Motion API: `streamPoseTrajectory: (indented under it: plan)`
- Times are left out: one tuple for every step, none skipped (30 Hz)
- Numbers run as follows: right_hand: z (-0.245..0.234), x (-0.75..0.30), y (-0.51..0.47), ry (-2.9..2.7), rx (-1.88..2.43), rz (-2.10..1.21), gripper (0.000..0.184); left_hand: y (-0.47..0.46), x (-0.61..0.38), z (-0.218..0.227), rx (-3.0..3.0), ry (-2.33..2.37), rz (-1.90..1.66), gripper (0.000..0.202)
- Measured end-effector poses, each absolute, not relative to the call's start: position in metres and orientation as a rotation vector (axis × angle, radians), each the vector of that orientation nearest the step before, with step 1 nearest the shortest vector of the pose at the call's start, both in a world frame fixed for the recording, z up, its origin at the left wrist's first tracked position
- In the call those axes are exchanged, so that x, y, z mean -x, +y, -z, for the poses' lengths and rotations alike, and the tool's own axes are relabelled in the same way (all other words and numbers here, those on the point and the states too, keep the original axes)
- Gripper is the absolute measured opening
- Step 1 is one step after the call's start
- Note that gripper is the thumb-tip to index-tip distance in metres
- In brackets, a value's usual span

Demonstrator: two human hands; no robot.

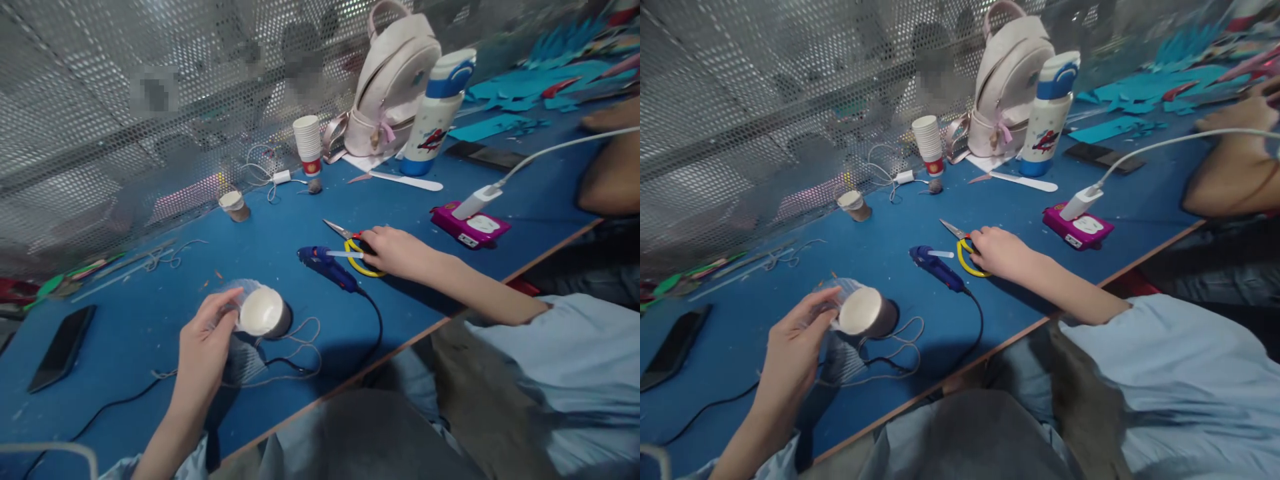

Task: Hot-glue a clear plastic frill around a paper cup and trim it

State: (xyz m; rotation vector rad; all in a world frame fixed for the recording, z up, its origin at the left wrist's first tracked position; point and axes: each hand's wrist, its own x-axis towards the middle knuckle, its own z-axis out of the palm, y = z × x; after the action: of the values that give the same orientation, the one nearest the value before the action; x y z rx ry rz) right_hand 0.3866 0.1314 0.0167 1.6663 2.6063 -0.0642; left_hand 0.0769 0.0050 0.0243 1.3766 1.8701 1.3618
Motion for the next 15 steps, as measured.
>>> streamPoseTrajectory:
  plan:
    - [-0.017,-0.385,0.132,2.589,-1.673,0.086,0.030,0.004,-0.075,-0.024,-1.415,1.867,-1.333,0.024]
    - [-0.018,-0.385,0.132,2.568,-1.689,0.110,0.030,0.004,-0.074,-0.023,-1.444,1.866,-1.314,0.022]
    - [-0.018,-0.385,0.133,2.548,-1.712,0.131,0.029,0.003,-0.073,-0.023,-1.459,1.870,-1.306,0.021]
    - [-0.018,-0.385,0.133,2.531,-1.742,0.148,0.029,0.003,-0.073,-0.023,-1.462,1.879,-1.312,0.020]
    - [-0.019,-0.386,0.134,2.516,-1.775,0.165,0.029,0.003,-0.073,-0.023,-1.466,1.885,-1.314,0.019]
    - [-0.019,-0.388,0.134,2.502,-1.812,0.184,0.029,0.003,-0.074,-0.023,-1.470,1.887,-1.315,0.018]
    - [-0.019,-0.390,0.134,2.494,-1.854,0.213,0.028,0.002,-0.074,-0.024,-1.475,1.893,-1.314,0.018]
    - [-0.019,-0.394,0.134,2.489,-1.904,0.254,0.028,0.002,-0.075,-0.024,-1.476,1.902,-1.311,0.019]
    - [-0.019,-0.398,0.133,2.482,-1.959,0.313,0.026,0.002,-0.076,-0.024,-1.468,1.916,-1.308,0.020]
    - [-0.019,-0.403,0.131,2.469,-2.022,0.387,0.025,0.002,-0.077,-0.024,-1.455,1.932,-1.305,0.021]
    - [-0.019,-0.410,0.128,2.458,-2.088,0.478,0.024,0.002,-0.077,-0.025,-1.438,1.950,-1.301,0.022]
    - [-0.019,-0.417,0.124,2.440,-2.164,0.582,0.024,0.002,-0.078,-0.025,-1.418,1.969,-1.294,0.023]
    - [-0.018,-0.425,0.119,2.414,-2.252,0.705,0.025,0.002,-0.078,-0.025,-1.400,1.988,-1.281,0.024]
    - [-0.017,-0.433,0.112,2.405,-2.339,0.847,0.026,0.002,-0.078,-0.026,-1.385,2.000,-1.268,0.024]
    - [-0.016,-0.441,0.105,2.365,-2.469,0.990,0.028,0.002,-0.078,-0.026,-1.368,2.009,-1.260,0.025]
